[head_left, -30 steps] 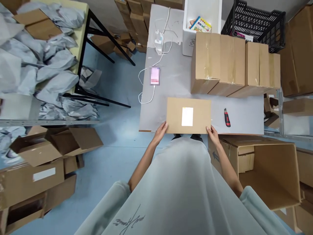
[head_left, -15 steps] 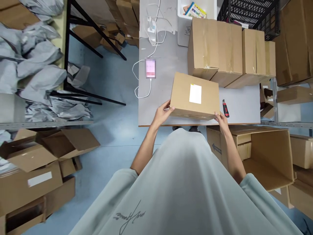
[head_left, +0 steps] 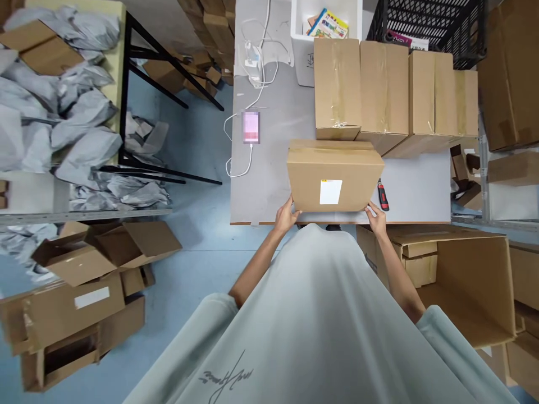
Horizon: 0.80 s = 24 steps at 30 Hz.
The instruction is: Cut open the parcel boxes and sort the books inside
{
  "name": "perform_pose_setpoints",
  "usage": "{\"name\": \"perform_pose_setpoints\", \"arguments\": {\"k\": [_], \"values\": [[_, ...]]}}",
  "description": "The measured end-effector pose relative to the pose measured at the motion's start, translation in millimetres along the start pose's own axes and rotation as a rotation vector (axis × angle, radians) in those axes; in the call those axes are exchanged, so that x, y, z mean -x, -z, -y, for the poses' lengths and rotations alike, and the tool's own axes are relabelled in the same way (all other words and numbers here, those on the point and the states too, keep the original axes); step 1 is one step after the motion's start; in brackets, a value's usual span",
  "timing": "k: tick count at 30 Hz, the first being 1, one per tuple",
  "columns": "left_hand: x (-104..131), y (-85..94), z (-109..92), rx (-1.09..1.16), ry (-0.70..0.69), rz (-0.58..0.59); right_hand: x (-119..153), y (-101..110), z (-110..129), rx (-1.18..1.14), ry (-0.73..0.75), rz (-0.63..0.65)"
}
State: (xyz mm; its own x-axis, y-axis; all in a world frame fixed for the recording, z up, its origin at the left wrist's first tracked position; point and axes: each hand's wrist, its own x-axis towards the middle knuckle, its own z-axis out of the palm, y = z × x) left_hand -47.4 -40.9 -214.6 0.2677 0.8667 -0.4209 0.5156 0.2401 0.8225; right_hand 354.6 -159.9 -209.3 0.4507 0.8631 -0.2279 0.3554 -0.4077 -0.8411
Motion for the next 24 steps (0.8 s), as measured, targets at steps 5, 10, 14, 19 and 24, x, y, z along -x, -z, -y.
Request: {"name": "perform_pose_setpoints", "arguments": {"k": [5, 10, 14, 19, 24], "values": [[0, -21.5, -7, -0.234, 0.1, -0.135, -20, 5, -15, 0.031, 0.011, 0.062], [2, -34.7, -6, -0.327, 0.225, -0.212, -42, 21, -20, 0.152, 0.007, 0.157], [4, -42.8, -5, -0.351, 0.297, -0.251, -72, 40, -25, 0.364, -0.086, 0.082], [12, -55.3, -5, -0.318, 0.287, -0.301, -106, 47, -32, 0.614, -0.25, -0.012], [15, -54.4, -7, -0.29, 0.298, -0.306, -122, 42, -26, 0.664, -0.271, 0.009]]}}
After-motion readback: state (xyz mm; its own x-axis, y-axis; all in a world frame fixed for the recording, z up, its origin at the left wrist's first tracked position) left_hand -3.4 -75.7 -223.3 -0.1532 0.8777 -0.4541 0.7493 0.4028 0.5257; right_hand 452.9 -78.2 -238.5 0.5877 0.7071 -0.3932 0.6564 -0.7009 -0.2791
